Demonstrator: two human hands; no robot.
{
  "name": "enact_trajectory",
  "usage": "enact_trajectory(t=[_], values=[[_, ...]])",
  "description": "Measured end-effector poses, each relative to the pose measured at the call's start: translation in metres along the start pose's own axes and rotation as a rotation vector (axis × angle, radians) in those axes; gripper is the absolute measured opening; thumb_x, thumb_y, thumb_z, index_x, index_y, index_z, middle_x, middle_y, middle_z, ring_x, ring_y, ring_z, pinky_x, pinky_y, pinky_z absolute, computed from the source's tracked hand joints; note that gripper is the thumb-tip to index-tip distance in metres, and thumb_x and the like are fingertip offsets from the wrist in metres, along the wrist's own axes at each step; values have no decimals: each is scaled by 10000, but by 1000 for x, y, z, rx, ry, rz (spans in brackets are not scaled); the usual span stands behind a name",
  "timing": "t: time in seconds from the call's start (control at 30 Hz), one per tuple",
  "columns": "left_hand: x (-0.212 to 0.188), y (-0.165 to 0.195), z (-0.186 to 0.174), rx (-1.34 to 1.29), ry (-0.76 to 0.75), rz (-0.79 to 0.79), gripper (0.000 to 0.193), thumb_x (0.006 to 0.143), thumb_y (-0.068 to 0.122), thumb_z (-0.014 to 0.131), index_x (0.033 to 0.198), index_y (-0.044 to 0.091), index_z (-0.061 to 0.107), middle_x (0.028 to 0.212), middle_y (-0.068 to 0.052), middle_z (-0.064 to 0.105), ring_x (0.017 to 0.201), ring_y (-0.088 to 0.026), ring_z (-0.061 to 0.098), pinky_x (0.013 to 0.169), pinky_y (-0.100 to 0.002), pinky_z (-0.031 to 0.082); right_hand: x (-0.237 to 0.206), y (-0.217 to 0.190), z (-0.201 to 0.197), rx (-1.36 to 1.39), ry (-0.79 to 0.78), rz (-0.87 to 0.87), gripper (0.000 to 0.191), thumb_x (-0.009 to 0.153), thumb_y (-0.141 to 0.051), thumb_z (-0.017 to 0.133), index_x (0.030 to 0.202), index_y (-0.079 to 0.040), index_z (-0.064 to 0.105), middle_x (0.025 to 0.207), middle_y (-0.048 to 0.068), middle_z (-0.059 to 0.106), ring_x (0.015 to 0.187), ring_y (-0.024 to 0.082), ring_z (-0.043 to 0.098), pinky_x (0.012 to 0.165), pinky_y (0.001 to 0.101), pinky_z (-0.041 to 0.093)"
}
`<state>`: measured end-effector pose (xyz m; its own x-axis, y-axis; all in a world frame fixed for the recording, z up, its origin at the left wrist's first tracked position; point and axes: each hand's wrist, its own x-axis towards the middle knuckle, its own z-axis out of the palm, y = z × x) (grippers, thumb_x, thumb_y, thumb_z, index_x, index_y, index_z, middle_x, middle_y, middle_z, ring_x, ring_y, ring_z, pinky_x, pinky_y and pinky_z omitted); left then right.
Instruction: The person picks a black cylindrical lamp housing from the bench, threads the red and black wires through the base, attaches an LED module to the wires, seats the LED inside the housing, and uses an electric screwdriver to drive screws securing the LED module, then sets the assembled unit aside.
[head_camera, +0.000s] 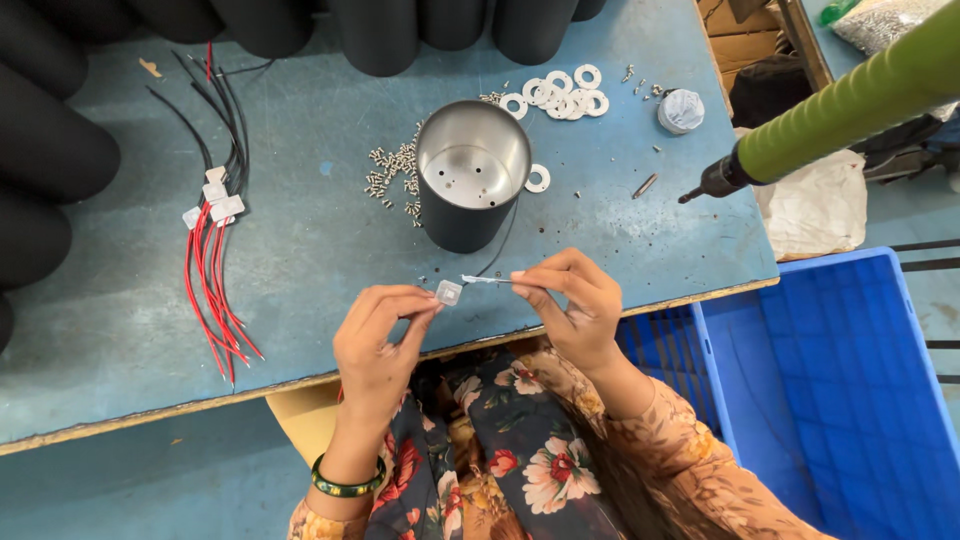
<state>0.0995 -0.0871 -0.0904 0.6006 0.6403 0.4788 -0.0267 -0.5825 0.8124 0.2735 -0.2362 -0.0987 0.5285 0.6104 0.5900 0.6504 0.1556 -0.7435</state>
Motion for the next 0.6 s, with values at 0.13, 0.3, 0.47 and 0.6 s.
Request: enact_trajectory(t=[0.13, 0.3, 0.47, 0.6], values=[[-1, 8, 2, -78, -22, -71, 153, 850, -59, 776, 972, 23, 735, 992, -88, 723, 859, -172, 714, 779, -277, 576, 1, -5, -4, 17, 5, -7, 192, 870, 63, 791, 1034, -24, 743, 941, 94, 693, 799, 140, 671, 701, 254, 535], [-3, 7, -1, -70, 4, -65, 171, 866, -48, 775, 1016, 21, 729, 1003, -91, 732, 892, -168, 718, 809, -277, 573, 7, -6, -4, 56, -21, -20, 177, 904, 78, 761, 1053, -12, 732, 962, 102, 682, 817, 144, 699, 731, 253, 578], [-2, -1, -4, -80, 17, -73, 306, 884, -36, 795, 1157, 34, 675, 1004, -91, 748, 910, -169, 738, 830, -265, 579, 15, -7, 2, 122, -15, -13, 165, 923, 77, 759, 1062, -1, 715, 992, 113, 676, 838, 157, 706, 748, 255, 598], [-5, -2, -3, -94, 29, -103, 374, 881, -47, 794, 1205, 32, 625, 998, -91, 765, 914, -163, 750, 889, -282, 574, 15, -11, 6, 106, -27, -22, 159, 921, 77, 751, 1055, -2, 718, 996, 114, 681, 853, 161, 708, 761, 267, 591]])
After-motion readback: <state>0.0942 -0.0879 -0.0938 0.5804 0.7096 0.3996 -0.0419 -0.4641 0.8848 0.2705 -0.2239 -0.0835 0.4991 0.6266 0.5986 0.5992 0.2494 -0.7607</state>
